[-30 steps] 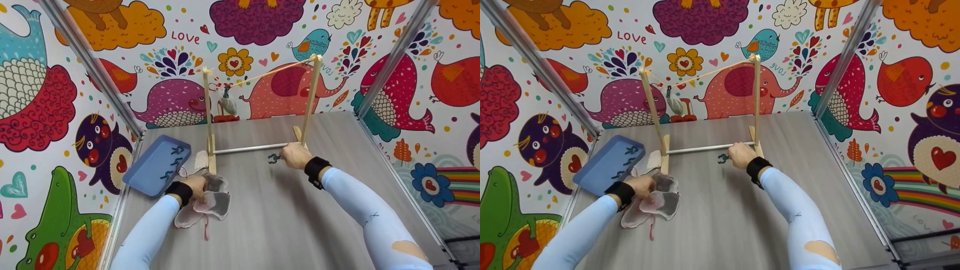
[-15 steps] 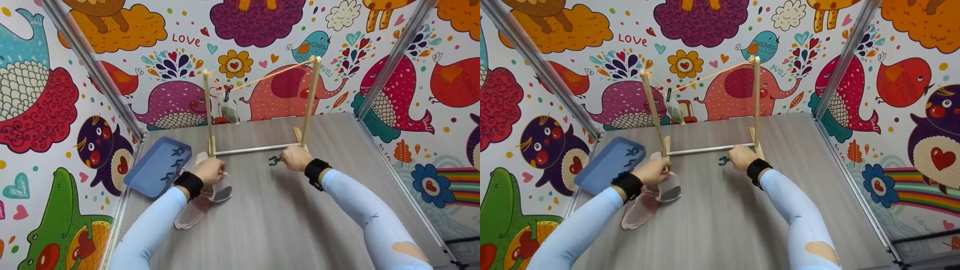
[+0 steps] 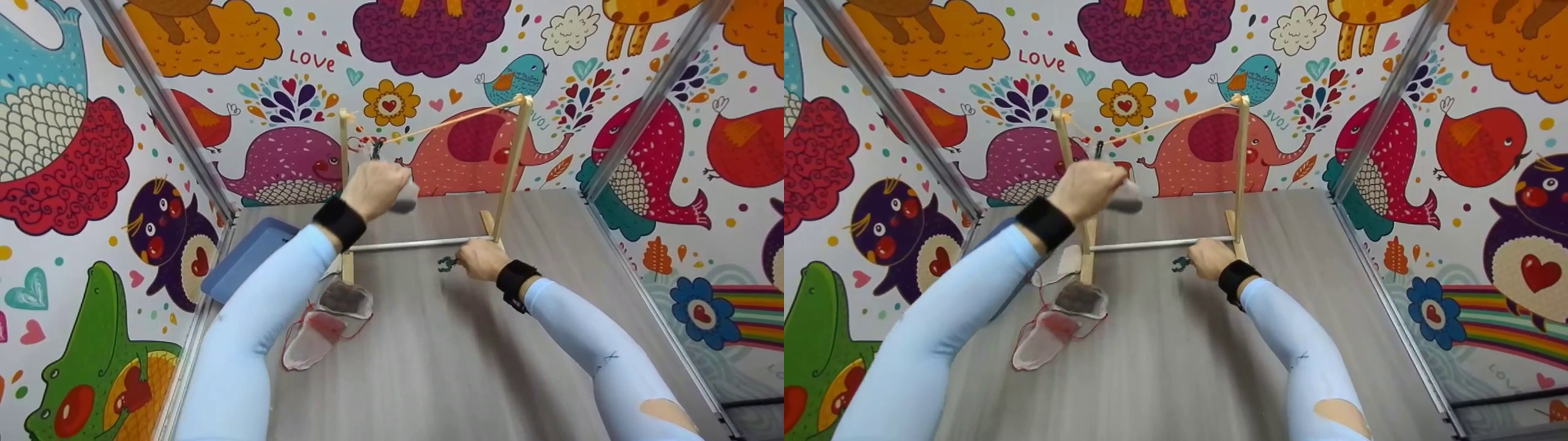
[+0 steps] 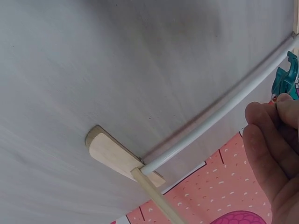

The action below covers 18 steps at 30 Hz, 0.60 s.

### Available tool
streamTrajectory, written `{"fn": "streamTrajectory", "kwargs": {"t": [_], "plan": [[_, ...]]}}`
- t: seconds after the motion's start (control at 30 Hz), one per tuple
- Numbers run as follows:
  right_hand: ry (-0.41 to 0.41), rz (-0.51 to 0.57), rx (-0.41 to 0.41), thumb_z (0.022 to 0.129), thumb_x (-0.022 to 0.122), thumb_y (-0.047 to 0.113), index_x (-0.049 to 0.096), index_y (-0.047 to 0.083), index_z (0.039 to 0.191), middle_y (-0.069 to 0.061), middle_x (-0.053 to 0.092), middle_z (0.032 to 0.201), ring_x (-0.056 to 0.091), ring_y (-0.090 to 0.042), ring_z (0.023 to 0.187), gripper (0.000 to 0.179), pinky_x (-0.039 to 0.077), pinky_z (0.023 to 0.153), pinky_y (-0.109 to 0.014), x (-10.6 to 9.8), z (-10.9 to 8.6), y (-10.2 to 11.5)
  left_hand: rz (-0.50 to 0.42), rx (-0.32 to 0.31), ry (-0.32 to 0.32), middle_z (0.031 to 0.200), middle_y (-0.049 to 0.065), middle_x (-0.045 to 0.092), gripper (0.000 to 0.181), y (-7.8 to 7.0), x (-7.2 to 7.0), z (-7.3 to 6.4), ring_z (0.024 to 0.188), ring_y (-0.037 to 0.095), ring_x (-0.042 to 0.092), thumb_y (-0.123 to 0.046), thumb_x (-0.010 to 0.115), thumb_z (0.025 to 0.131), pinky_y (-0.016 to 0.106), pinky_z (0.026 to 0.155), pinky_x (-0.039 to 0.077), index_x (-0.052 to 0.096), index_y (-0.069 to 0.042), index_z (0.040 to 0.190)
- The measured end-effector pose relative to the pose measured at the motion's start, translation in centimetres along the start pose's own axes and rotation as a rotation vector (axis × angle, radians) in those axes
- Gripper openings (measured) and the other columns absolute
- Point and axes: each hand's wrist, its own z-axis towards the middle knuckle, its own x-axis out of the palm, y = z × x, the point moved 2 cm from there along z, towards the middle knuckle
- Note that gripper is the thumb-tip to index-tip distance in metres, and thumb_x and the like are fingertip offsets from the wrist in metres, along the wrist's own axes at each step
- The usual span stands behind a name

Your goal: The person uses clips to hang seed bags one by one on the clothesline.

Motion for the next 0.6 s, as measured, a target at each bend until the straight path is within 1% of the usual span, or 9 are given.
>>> {"fn": "streamTrajectory", "kwargs": {"t": [0.07,0.1,0.17,0.23,0.3,0.37,0.43,0.53,0.6], "plan": [[-0.021,-0.019,-0.029,0.093,0.081,0.004,0.077,0.005,0.079,-0.007,0.074,0.068,0.066,-0.022,0.06,0.015,0.062,0.062,-0.049,0.0,0.1,0.1,0.075,-0.003,-0.06,0.083,0.012,0.08,0.014,0.3,-0.9,1.7,0.073,0.027,0.075,-0.004,0.067,0.107,0.039,0.073,0.066,0.077,-0.004,0.097],[-0.026,-0.031,-0.043,0.093,0.081,0.004,0.076,0.005,0.077,-0.006,0.074,0.067,0.064,-0.021,0.059,0.017,0.061,0.062,-0.048,0.0,0.2,0.1,0.101,-0.016,-0.086,0.085,0.012,0.081,0.017,0.5,-1.2,2.4,0.076,0.028,0.076,-0.005,0.065,0.108,0.041,0.078,0.066,0.078,-0.004,0.098],[-0.021,-0.044,-0.063,0.093,0.081,0.004,0.075,0.006,0.076,-0.006,0.072,0.067,0.061,-0.019,0.059,0.018,0.06,0.061,-0.046,0.0,0.3,0.1,0.129,-0.072,-0.127,0.092,0.013,0.084,0.02,1.0,-1.5,3.7,0.087,0.031,0.079,-0.006,0.06,0.11,0.046,0.092,0.064,0.079,-0.004,0.102],[-0.001,-0.039,-0.063,0.094,0.081,0.003,0.076,0.006,0.078,-0.005,0.073,0.068,0.06,-0.017,0.059,0.017,0.059,0.06,-0.044,-0.1,0.5,0.0,0.116,-0.146,-0.135,0.103,0.015,0.086,0.022,1.5,-1.5,4.8,0.1,0.034,0.081,-0.007,0.057,0.111,0.054,0.11,0.059,0.078,-0.004,0.11],[0.03,-0.024,-0.045,0.096,0.08,0.003,0.078,0.004,0.082,-0.006,0.075,0.071,0.061,-0.016,0.061,0.014,0.06,0.061,-0.044,-0.4,0.7,0.0,0.075,-0.232,-0.106,0.106,0.017,0.085,0.022,2.1,-1.1,5.7,0.109,0.038,0.081,-0.006,0.054,0.112,0.063,0.124,0.048,0.076,-0.004,0.117],[0.048,0.0,-0.03,0.098,0.079,0.003,0.08,0.003,0.085,-0.008,0.078,0.075,0.066,-0.019,0.063,0.013,0.062,0.063,-0.046,-0.8,0.9,0.0,0.03,-0.308,-0.041,0.105,0.017,0.085,0.02,2.7,-0.6,6.3,0.109,0.04,0.081,-0.006,0.055,0.112,0.067,0.131,0.039,0.072,-0.006,0.123],[0.059,0.019,-0.026,0.099,0.078,0.004,0.081,0.002,0.087,-0.009,0.08,0.078,0.07,-0.02,0.065,0.012,0.063,0.064,-0.047,-1.3,1.1,0.0,0.005,-0.358,0.027,0.104,0.017,0.084,0.019,3.2,-0.2,6.5,0.106,0.04,0.081,-0.005,0.059,0.111,0.067,0.135,0.034,0.07,-0.008,0.126],[0.062,0.035,-0.032,0.1,0.077,0.004,0.08,0.002,0.089,-0.011,0.08,0.079,0.069,-0.021,0.065,0.013,0.063,0.065,-0.047,-2.0,1.4,0.0,-0.014,-0.381,0.078,0.106,0.015,0.085,0.018,3.6,0.3,6.4,0.105,0.038,0.082,-0.008,0.065,0.111,0.061,0.137,0.034,0.069,-0.009,0.128],[0.065,0.021,-0.035,0.101,0.076,0.004,0.081,0.002,0.09,-0.009,0.079,0.078,0.065,-0.018,0.064,0.011,0.061,0.063,-0.045,-2.7,1.9,0.0,-0.012,-0.373,0.073,0.106,0.016,0.085,0.019,3.7,0.3,6.4,0.105,0.038,0.082,-0.009,0.067,0.11,0.057,0.134,0.04,0.07,-0.009,0.128]]}}
